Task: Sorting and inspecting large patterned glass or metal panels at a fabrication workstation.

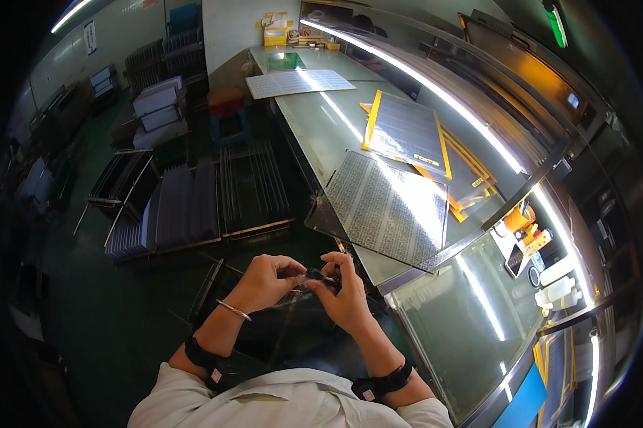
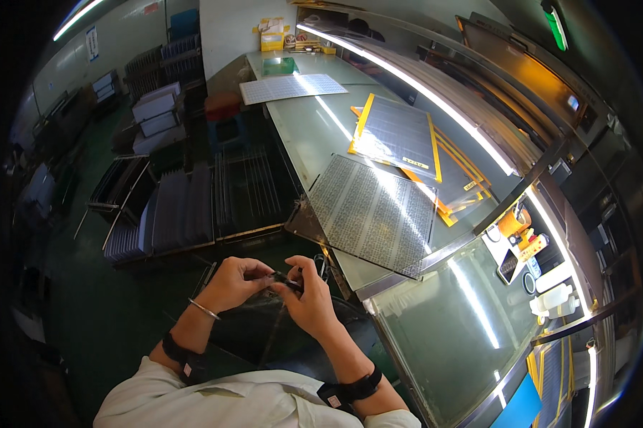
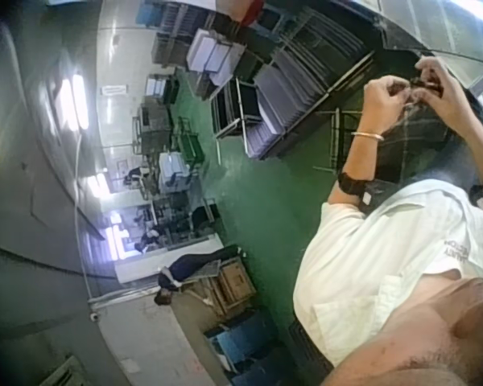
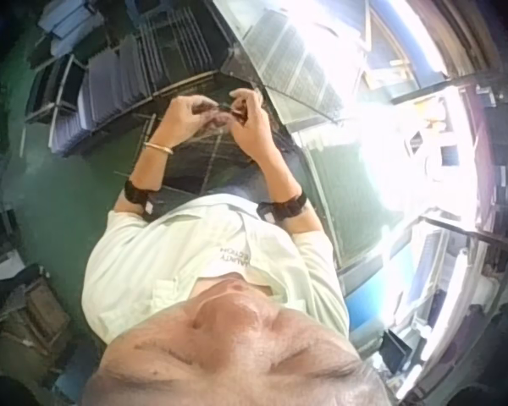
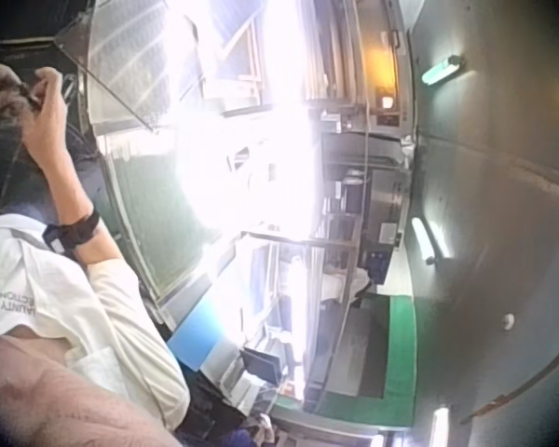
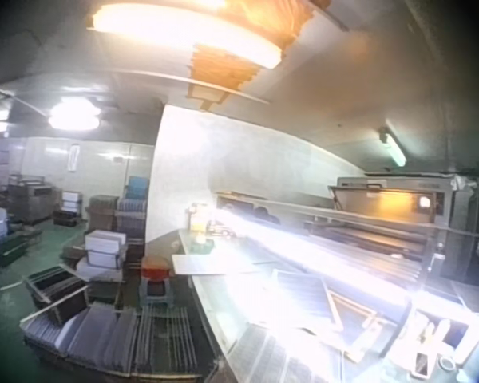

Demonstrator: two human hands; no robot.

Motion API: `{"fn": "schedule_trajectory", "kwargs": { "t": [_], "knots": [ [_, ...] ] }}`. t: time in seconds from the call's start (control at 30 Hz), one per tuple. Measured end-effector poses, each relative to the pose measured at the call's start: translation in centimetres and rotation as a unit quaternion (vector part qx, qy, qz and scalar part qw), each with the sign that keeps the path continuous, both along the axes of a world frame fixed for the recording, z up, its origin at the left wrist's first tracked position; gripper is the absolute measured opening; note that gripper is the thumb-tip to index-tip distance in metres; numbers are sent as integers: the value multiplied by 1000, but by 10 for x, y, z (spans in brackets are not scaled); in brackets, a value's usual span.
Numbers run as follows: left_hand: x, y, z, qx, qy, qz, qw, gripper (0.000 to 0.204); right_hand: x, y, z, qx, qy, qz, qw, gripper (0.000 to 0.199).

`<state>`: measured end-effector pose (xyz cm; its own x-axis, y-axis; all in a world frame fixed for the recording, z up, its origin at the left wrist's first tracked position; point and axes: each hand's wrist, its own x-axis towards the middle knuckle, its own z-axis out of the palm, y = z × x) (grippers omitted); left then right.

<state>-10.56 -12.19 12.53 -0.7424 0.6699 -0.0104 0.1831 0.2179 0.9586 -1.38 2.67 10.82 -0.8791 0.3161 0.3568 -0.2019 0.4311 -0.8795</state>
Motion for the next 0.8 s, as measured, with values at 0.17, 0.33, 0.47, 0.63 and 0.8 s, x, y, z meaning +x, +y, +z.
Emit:
{"fn": "schedule_trajectory", "kwargs": {
  "t": [0.17,0.33,0.47,0.63,0.8],
  "knots": [
    [9,2,-1,-103,47,-91,989,19,-4,2,-9,174,120,-41,976,17],
    [38,11,-3,-89,182,0,979,15,-12,-9,-16,-36,121,-114,985,12],
    [39,13,-2,-106,203,3,974,15,-14,-16,-16,-247,97,-100,959,7],
    [38,8,5,-124,201,3,972,14,-10,14,-11,-551,56,-106,826,9],
    [19,-17,30,-54,132,5,990,13,13,52,-4,-544,59,-86,832,13]
  ]
}}
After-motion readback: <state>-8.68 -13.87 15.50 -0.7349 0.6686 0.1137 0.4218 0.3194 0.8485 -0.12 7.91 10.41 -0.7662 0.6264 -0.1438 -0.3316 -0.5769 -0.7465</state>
